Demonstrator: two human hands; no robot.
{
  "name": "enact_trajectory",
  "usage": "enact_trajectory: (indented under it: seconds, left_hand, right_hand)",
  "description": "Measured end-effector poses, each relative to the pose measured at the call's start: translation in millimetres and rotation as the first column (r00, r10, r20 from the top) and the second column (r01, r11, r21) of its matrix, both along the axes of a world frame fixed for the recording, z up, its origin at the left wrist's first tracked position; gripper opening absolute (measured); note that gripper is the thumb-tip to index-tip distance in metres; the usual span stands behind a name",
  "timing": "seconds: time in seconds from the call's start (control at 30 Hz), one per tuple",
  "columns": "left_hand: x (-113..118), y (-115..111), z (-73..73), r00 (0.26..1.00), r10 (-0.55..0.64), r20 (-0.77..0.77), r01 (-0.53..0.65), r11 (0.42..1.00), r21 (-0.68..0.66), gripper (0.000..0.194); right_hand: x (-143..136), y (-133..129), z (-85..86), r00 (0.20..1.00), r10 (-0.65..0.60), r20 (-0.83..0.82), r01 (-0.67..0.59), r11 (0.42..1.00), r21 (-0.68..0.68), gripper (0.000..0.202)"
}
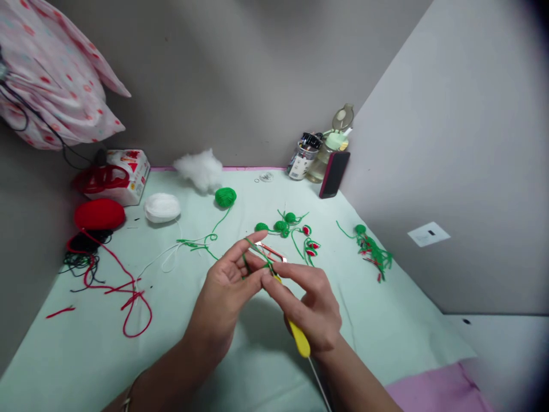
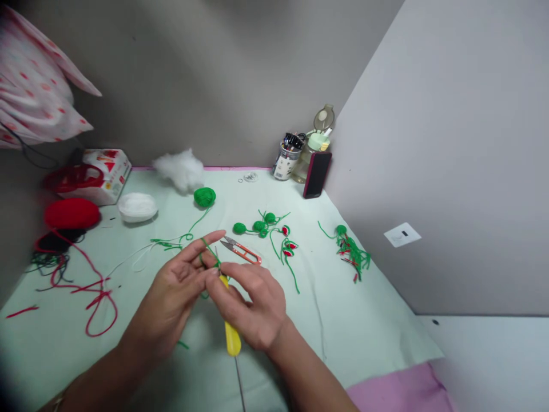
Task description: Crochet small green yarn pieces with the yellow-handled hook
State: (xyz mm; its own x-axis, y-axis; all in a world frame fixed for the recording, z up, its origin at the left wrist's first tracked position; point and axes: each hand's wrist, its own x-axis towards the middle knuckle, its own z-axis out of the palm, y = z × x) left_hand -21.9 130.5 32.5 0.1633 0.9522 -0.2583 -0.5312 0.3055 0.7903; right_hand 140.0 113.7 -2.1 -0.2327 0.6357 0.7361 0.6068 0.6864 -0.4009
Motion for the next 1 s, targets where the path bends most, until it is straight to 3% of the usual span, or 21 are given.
enact_trajectory:
  seconds: [0.1,0.2,0.37,0.5,0.6,0.73,0.87,1.0]
  left_hand:
    - [-3,2,1.7,0.985,-0.116,0.132,0.128,0.987,-0.093,0.062]
    - [-7,5,2.7,0.983,-0.113,0.148,0.129,0.986,-0.108,0.062]
    - [-10,8,4.5,0.996,-0.045,0.071,0.049,0.997,-0.054,0.049]
    - [-9,6,2.5,0.999,-0.029,-0.03,0.029,1.0,0.001,0.042]
    - [-7,4,-0.2,0.998,-0.044,-0.048,0.046,0.998,0.037,0.047]
    - [-4,4,-2.6,0.996,-0.087,0.037,0.086,0.996,0.039,0.054]
    - [-3,6,-1.3,0.987,-0.123,0.106,0.121,0.992,0.022,0.061]
    - [-7,7,0.9,0.977,-0.182,0.11,0.186,0.982,-0.029,0.071]
  right_hand:
    - [-1,1,1.5,0.997,0.02,-0.077,-0.017,0.999,0.04,0.067]
    - [-3,6,4.7,0.936,0.101,-0.338,-0.123,0.991,-0.045,0.049]
    - [-3,16,16.1,0.67,0.041,-0.741,-0.315,0.92,-0.234,0.018]
    - [-2,22,20.8,0.513,-0.046,-0.857,-0.428,0.852,-0.301,0.016]
    - [-4,23,18.7,0.539,-0.006,-0.842,-0.477,0.822,-0.312,0.014]
    - [-4,22,14.4,0.6,0.042,-0.799,-0.465,0.831,-0.305,0.013]
    - [-3,22,14.5,0.585,0.057,-0.809,-0.48,0.829,-0.288,0.013]
    - [-3,24,18.3,0.514,0.017,-0.857,-0.526,0.796,-0.299,0.014]
